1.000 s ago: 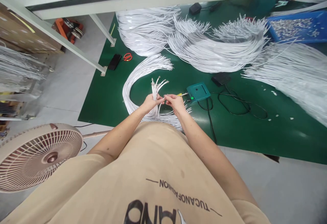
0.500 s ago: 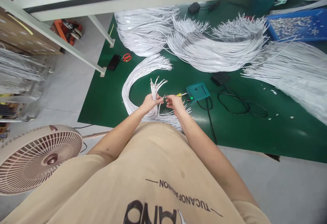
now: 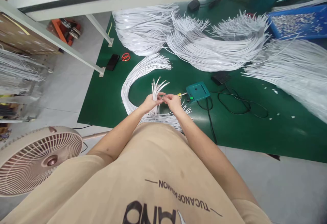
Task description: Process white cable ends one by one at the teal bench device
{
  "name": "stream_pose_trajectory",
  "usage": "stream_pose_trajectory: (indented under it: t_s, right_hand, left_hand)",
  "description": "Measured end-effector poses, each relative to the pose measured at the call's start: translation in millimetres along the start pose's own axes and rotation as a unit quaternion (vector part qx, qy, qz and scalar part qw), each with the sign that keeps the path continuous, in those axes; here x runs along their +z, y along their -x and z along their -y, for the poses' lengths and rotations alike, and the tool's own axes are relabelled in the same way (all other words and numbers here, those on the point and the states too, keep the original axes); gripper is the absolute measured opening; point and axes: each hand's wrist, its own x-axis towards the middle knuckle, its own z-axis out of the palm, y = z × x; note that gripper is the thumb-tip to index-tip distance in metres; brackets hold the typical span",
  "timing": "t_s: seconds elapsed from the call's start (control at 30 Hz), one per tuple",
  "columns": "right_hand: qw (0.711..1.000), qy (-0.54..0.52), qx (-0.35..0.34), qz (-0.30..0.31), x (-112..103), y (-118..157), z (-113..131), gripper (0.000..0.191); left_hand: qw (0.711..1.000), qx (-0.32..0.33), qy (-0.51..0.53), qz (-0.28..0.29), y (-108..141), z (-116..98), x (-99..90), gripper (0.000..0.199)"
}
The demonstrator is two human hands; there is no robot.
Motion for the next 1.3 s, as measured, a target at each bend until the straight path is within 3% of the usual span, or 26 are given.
stream_pose_trajectory:
  t_s: [0.1,0.2,0.3,0.37,0.53,0.7,0.97,1.3]
  right_hand:
    - [0.982,0.16,-0.099,-0.03,-2,5,-2,0.023]
    - [0.909,0.333,-0.244,-0.048,-5,10,-7,0.029]
    - [0.842,0.434,-0.321,-0.013,-10,5,-17,0.031]
    - [0.827,0.459,-0.325,0.005,-16,-4,-23,0.032]
    - [0.838,0.488,-0.245,-0.019,-45,-36,-35,0.026]
    - [0.803,0.543,-0.231,0.086,-69,-57,-46,0.028]
    - [0.769,0.56,-0.285,0.113,-80,-66,-54,0.034]
    - [0.76,0.579,-0.265,0.133,-82,-79,-57,0.031]
  left_hand:
    - [0.999,-0.034,0.007,0.014,-3,-1,-0.7,0.046]
    - [0.995,-0.083,0.049,0.037,-7,0,-3.2,0.047]
    - [0.99,-0.112,0.08,0.04,-12,1,-3.2,0.046]
    - [0.988,-0.126,0.082,0.022,-17,3,0.0,0.045]
    - [0.984,-0.165,0.058,-0.028,-37,10,13.4,0.043]
    - [0.983,-0.177,0.051,-0.028,-58,22,23.9,0.041]
    - [0.971,-0.235,0.035,-0.028,-78,33,43.9,0.037]
    - [0.961,-0.268,-0.012,-0.064,-85,49,56.6,0.036]
